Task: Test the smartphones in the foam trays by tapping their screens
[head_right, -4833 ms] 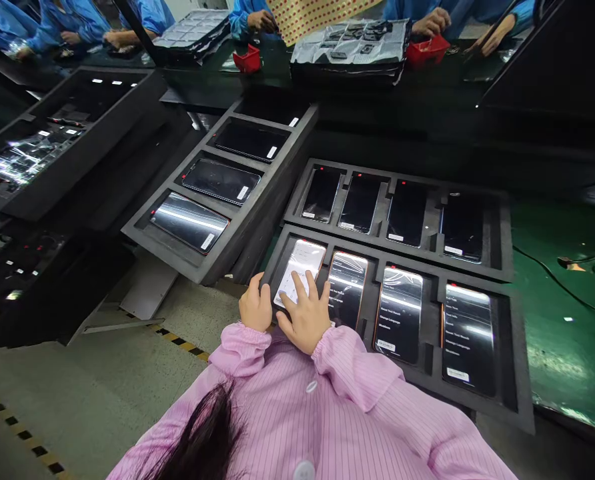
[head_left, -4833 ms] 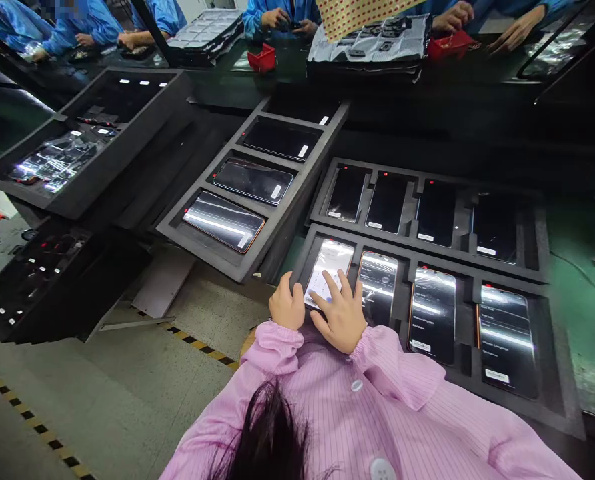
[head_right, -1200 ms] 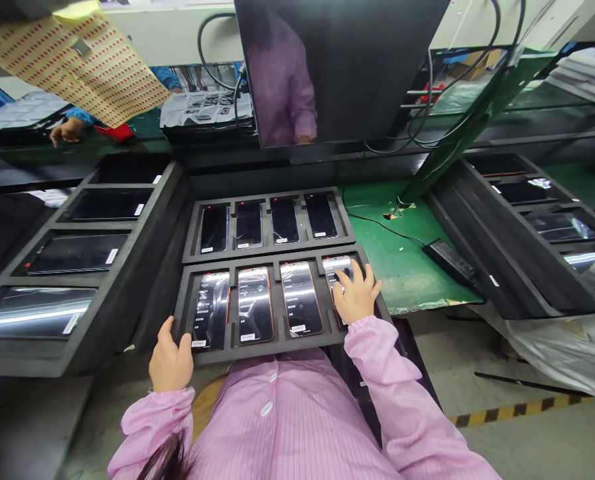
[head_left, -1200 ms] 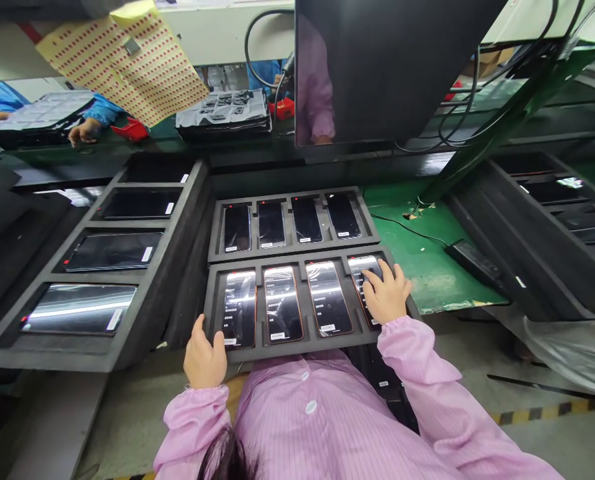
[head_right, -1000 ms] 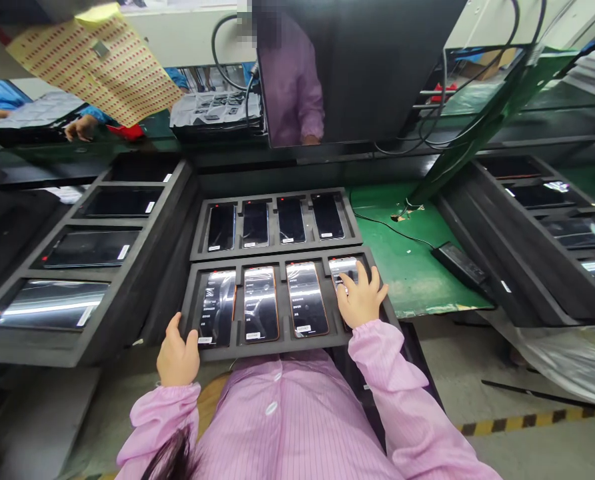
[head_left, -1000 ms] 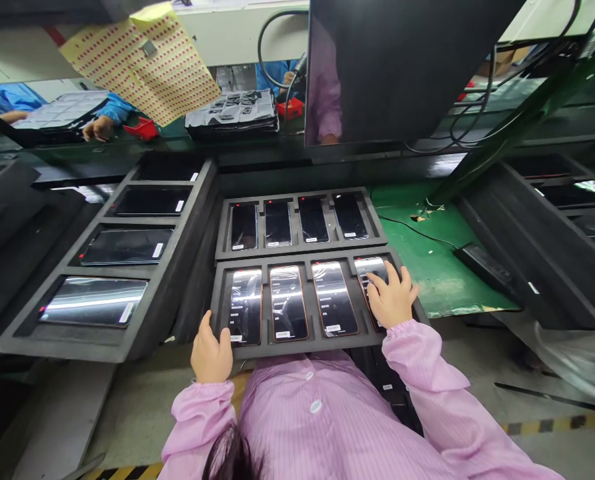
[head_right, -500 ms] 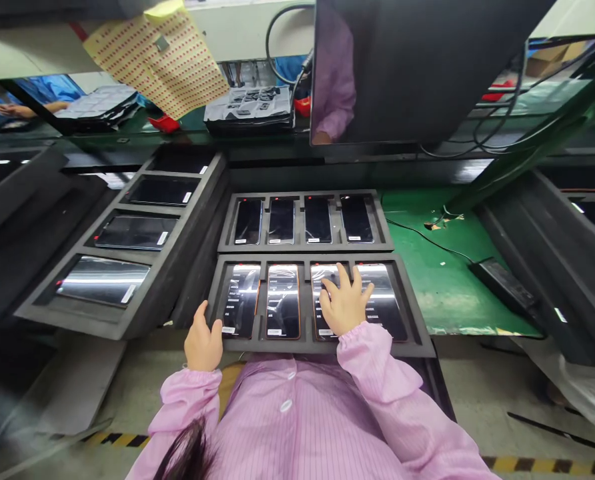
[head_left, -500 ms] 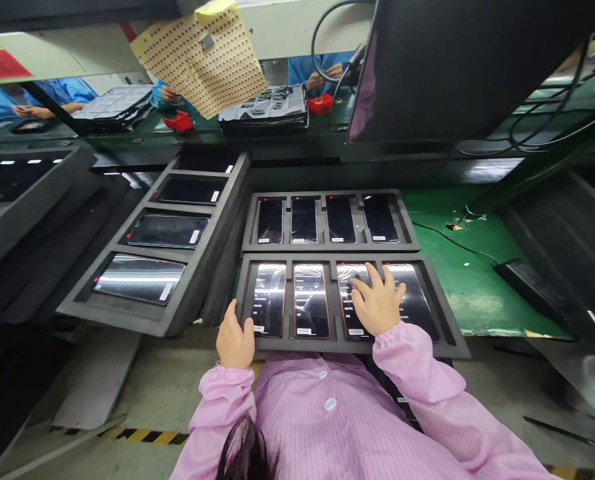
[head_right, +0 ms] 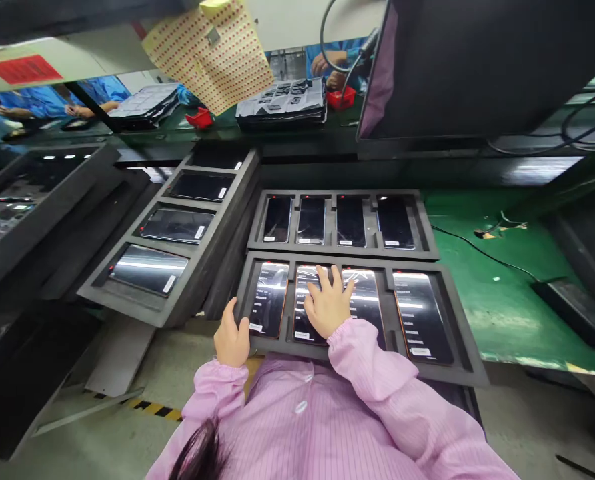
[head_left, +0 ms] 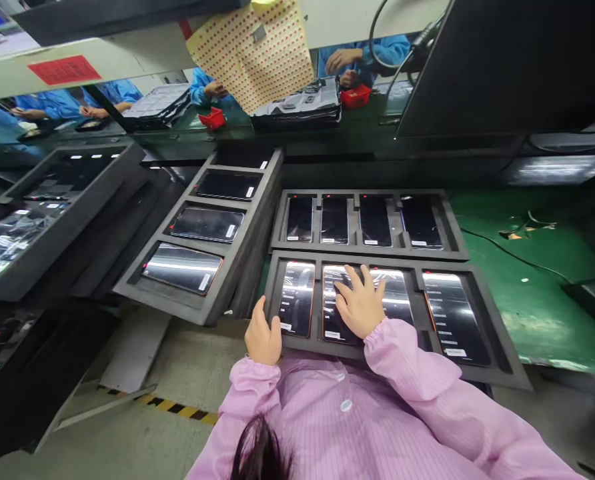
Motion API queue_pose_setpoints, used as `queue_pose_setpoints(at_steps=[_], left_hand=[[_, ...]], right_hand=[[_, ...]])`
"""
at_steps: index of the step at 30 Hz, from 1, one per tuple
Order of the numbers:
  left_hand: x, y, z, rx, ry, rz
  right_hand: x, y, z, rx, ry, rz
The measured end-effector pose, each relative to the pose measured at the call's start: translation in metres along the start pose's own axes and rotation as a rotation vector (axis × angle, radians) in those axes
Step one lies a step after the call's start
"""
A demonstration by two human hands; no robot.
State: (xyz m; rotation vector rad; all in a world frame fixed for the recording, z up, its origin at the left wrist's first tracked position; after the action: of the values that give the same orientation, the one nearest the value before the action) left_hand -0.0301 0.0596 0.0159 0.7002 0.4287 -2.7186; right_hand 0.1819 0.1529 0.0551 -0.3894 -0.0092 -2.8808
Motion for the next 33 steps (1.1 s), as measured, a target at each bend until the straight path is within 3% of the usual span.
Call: queue_pose_setpoints(at_steps=[12, 15, 18, 20, 22, 24, 26, 29, 33], left_hand=[[0.001, 0.006, -0.001, -0.022, 0.04, -0.006], [0.002, 0.008, -0.001, -0.011, 0.069, 0.012], [0.004, 0.007, 0.0, 0.059, 0.14, 0.085], [0.007, 0.002, 0.003, 0.138, 0.23, 0.174], [0.009, -0.01, 0.008, 0.18, 0.342, 0.247], [0.005, -0.031, 0.014, 0.159, 0.43, 0.26], [-0.003, -0.058, 0.017, 0.117, 0.469, 0.247], [-0.014, -0.1, 0.006, 0.138, 0.455, 0.345], [-0.019, -0.144, -0.021, 0.274, 0.302, 0.521]], right_hand=[[0.071, -0.021, -0.018, 0.093, -0.039, 0.209], [0.077, -0.024, -0.023, 0.118, -0.029, 0.216], [0.068, -0.025, -0.007, 0.065, -0.025, 0.205], [0.046, -0.026, 0.019, -0.035, -0.012, 0.156], [0.008, -0.029, 0.051, -0.128, 0.029, 0.032], [-0.045, -0.031, 0.08, -0.133, 0.103, -0.22], [-0.102, -0.029, 0.1, -0.054, 0.177, -0.539], [-0.17, -0.022, 0.114, 0.046, 0.248, -0.873], [-0.223, -0.029, 0.101, 0.162, 0.238, -1.024]])
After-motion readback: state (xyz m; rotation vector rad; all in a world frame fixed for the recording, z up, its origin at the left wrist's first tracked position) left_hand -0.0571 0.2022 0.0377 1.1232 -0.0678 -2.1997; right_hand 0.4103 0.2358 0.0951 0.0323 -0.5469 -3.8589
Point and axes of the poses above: each hand's wrist, its own y-axis away from the middle knuckle, its own z-axis out of the back of the hand, x = y × z, the point moved 5 cm from there along -y, towards the middle knuckle, and after that the axes turned 5 degrees about -z, right-handed, at the moved point
